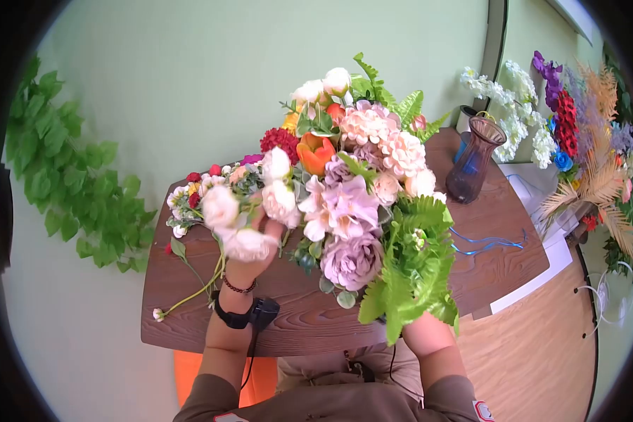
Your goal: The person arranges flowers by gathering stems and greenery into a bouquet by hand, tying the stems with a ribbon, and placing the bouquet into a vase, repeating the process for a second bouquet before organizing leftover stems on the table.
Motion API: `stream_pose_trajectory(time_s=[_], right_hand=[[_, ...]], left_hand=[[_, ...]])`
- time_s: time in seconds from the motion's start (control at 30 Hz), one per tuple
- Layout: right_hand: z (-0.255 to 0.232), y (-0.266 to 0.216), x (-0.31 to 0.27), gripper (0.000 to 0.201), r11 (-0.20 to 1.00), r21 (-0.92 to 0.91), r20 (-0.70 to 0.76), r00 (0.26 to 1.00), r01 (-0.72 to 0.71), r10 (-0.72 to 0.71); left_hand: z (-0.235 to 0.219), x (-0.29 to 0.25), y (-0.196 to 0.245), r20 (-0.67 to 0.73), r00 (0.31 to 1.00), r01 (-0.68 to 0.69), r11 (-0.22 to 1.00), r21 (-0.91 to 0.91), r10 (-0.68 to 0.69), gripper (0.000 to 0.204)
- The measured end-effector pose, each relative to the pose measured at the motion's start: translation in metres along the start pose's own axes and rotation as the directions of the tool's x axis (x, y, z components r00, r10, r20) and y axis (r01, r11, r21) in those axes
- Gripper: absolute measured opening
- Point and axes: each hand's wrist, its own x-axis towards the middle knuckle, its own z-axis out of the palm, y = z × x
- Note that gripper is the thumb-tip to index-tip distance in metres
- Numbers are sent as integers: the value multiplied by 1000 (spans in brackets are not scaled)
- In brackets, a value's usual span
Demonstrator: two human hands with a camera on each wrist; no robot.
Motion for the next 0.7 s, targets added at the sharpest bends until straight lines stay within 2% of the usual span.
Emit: stream_pose_trajectory(time_s=[0.03,0.07,0.1,0.17,0.2,0.37,0.4,0.5,0.53,0.6,0.7], right_hand=[[-2,2,1,34,1000,0,-2,1000,-5,5],[-1,0,1,35,1000,2,-4,1000,-9,9],[-2,1,-2,35,1000,4,-6,1000,-12,12],[0,-1,2,35,1000,8,-12,1000,-16,16],[-2,1,-1,35,1000,11,-14,1000,-17,18],[-11,8,-4,36,1000,27,-20,1000,-5,6],[-8,6,0,36,999,33,-23,1000,2,-1],[-19,7,-20,36,999,46,-22,1000,19,-18],[-15,6,-17,36,999,49,-19,1000,22,-21],[-16,4,-18,37,998,53,-16,999,28,-28],[-27,6,-49,37,998,55,-20,999,34,-33]], left_hand=[[-14,17,7,-38,993,93,946,-311,-110,21],[-20,26,10,-39,973,160,790,-592,-226,9],[-16,23,5,-49,981,103,724,-682,-186,9],[-16,20,12,-2,978,160,750,-642,-211,14],[-16,21,11,-20,984,124,759,-639,-177,18],[-23,14,6,119,985,169,793,-585,-123,28],[-23,12,3,175,976,213,706,-676,-128,31],[-27,16,2,211,967,245,727,-642,-139,35],[-26,18,-1,128,991,97,808,-581,-27,35],[-25,19,2,127,992,90,832,-548,-23,33],[-21,20,5,136,991,84,858,-507,-17,30]])
